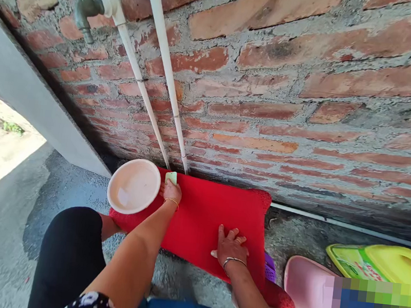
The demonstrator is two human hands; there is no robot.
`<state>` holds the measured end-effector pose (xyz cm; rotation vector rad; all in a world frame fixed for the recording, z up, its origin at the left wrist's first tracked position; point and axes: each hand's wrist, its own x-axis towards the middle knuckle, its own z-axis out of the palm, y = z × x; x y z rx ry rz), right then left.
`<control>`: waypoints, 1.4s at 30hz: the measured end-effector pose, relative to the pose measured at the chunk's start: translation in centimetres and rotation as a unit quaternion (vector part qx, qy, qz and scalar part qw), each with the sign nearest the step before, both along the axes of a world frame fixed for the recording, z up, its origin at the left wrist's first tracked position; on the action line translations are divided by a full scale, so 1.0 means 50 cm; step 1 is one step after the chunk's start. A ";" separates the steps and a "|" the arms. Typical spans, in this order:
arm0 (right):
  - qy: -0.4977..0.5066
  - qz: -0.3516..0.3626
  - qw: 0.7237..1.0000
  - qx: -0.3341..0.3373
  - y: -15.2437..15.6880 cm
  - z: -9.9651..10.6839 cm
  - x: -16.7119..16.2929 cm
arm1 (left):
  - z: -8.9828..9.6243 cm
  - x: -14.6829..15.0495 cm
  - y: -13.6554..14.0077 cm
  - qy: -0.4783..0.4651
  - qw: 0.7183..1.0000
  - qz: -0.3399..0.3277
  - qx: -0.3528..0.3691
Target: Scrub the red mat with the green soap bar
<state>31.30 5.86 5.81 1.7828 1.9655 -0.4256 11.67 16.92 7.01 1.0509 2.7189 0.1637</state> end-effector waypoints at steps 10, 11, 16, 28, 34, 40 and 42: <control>-0.015 0.000 1.000 -0.016 0.005 0.004 -0.003 | -0.072 0.215 -0.113 0.001 0.852 -0.523 0.022; -0.012 -0.002 1.000 -0.018 0.005 0.003 -0.003 | -0.066 0.207 -0.118 -0.002 0.857 -0.515 0.027; -0.004 -0.004 1.000 -0.009 0.003 0.002 -0.002 | -0.016 0.080 -0.083 -0.027 0.976 -0.216 0.023; 0.008 -0.023 0.999 -0.032 0.008 0.004 -0.002 | -0.057 0.215 -0.101 0.016 0.922 -0.386 -0.019; 0.002 -0.025 0.999 -0.034 0.007 0.007 -0.004 | -0.053 0.221 -0.110 0.010 0.868 -0.494 0.052; -0.003 -0.009 1.000 -0.018 0.005 0.013 -0.005 | 0.009 0.013 -0.030 -0.058 0.997 -0.032 0.031; -0.001 -0.008 1.000 -0.013 0.005 0.010 -0.003 | 0.013 -0.022 -0.018 -0.056 0.998 0.022 0.026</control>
